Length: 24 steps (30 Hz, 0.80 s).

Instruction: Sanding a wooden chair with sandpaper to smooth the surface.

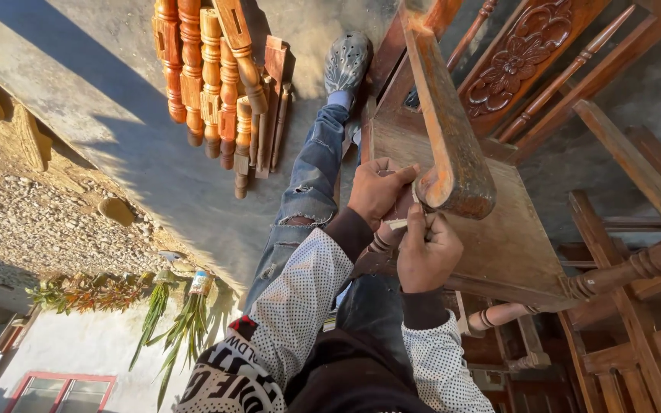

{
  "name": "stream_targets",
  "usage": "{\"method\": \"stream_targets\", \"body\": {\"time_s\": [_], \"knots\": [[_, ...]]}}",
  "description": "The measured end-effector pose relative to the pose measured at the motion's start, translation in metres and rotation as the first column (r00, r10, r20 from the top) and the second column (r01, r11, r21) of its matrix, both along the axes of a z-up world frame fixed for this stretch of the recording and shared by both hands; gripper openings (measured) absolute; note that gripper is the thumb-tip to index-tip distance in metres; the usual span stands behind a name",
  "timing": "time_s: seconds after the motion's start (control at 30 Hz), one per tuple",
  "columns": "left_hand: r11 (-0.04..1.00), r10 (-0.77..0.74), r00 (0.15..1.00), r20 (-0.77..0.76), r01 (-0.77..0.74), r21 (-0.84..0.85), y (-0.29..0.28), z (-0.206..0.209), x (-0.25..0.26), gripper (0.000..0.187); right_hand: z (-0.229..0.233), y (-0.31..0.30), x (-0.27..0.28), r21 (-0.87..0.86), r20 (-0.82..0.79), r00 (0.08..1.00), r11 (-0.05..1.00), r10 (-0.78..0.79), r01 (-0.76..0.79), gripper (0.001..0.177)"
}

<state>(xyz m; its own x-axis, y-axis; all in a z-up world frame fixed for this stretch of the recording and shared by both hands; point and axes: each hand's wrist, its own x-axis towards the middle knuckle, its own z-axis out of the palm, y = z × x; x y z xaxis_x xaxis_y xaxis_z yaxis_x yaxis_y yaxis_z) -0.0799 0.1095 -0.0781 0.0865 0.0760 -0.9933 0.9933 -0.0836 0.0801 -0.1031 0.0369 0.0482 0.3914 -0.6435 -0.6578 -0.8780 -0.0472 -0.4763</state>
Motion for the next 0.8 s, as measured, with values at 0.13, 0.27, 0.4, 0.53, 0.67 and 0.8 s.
{"method": "stream_targets", "body": {"time_s": [0.13,0.27,0.4,0.53,0.67,0.8], "knots": [[0.999,0.014,1.000,0.020,-0.013,-0.042,-0.001,0.034,0.015,0.034,0.015,-0.004,-0.015,0.023,-0.069,0.998,1.000,-0.002,0.003,0.051],[0.988,-0.067,0.994,0.082,0.077,-0.131,0.003,-0.015,0.006,0.029,-0.008,0.004,0.003,-0.051,-0.016,0.999,0.998,0.044,-0.045,0.051],[0.986,-0.116,0.992,0.054,0.121,-0.114,0.001,0.034,0.028,0.030,0.017,0.001,-0.008,-0.051,-0.030,0.999,0.999,0.010,-0.012,0.047],[0.985,-0.038,0.993,0.116,0.056,-0.161,0.004,0.027,0.021,0.031,0.016,-0.003,-0.002,-0.014,-0.039,0.997,0.998,0.063,-0.064,0.050],[0.965,-0.068,0.995,0.067,0.082,-0.250,0.008,-0.020,0.002,0.031,-0.003,0.005,0.011,-0.130,0.005,0.997,0.988,0.079,-0.078,0.049],[0.977,-0.012,0.997,0.075,0.028,-0.209,0.006,0.033,0.021,0.033,0.023,-0.009,-0.002,-0.048,-0.038,0.994,0.993,0.104,-0.106,0.052]]}}
